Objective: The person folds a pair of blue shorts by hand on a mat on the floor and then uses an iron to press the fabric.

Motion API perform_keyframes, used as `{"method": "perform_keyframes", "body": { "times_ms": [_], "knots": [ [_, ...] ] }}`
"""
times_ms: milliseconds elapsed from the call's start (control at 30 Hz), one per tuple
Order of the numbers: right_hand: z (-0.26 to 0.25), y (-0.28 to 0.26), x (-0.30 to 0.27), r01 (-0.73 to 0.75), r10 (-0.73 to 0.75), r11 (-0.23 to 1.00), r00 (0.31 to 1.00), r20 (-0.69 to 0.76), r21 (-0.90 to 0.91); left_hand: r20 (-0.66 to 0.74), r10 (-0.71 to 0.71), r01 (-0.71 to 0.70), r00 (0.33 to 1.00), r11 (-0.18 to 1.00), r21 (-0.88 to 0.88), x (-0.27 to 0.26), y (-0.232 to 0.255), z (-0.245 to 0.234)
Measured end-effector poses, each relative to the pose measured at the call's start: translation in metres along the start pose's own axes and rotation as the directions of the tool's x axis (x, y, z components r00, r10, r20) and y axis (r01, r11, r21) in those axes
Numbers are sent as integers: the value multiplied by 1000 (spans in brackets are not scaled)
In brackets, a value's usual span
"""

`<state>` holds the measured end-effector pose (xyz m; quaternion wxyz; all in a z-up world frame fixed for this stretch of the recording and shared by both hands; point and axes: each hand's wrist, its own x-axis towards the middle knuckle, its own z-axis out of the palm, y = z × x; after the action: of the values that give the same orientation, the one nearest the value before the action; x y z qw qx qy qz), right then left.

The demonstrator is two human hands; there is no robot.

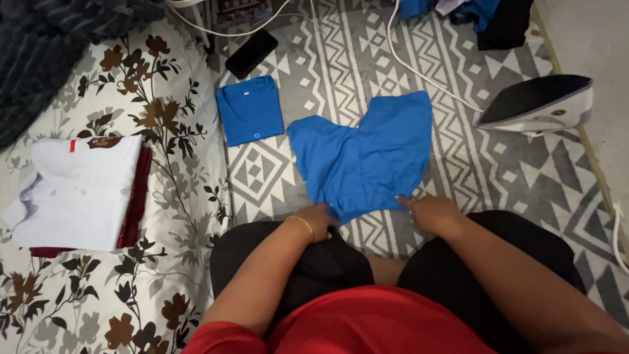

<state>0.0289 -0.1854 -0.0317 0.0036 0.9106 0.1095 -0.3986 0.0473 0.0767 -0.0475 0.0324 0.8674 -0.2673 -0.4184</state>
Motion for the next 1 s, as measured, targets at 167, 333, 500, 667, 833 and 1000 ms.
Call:
{"method": "perform_keyframes", "body": {
  "times_ms": [167, 333, 500, 667, 833, 1000],
  "knots": [
    [-9, -5, -5, -60, 67, 997, 989, 129, -54, 185, -118, 120, 976, 993, 4, 9, -7, 8],
    [-1, -2, 2, -69, 75, 996, 993, 96, -61, 151, -71, 79, 986, 996, -49, 16, -16, 12],
    [12, 5, 10, 12, -12, 1000, 996, -83, 2, -164, -217, 173, 962, 954, -246, 14, -26, 7],
    [9, 0, 8, -43, 44, 999, 997, -70, 23, -189, -120, 70, 975, 965, -253, 18, -31, 9],
    [7, 0, 6, -68, 69, 997, 997, -38, 34, -155, -111, 68, 982, 964, -257, 23, -34, 11],
    [13, 4, 12, -23, 27, 999, 996, -81, 47, -223, -116, 23, 968, 924, -382, 19, -35, 9]
  ]
}}
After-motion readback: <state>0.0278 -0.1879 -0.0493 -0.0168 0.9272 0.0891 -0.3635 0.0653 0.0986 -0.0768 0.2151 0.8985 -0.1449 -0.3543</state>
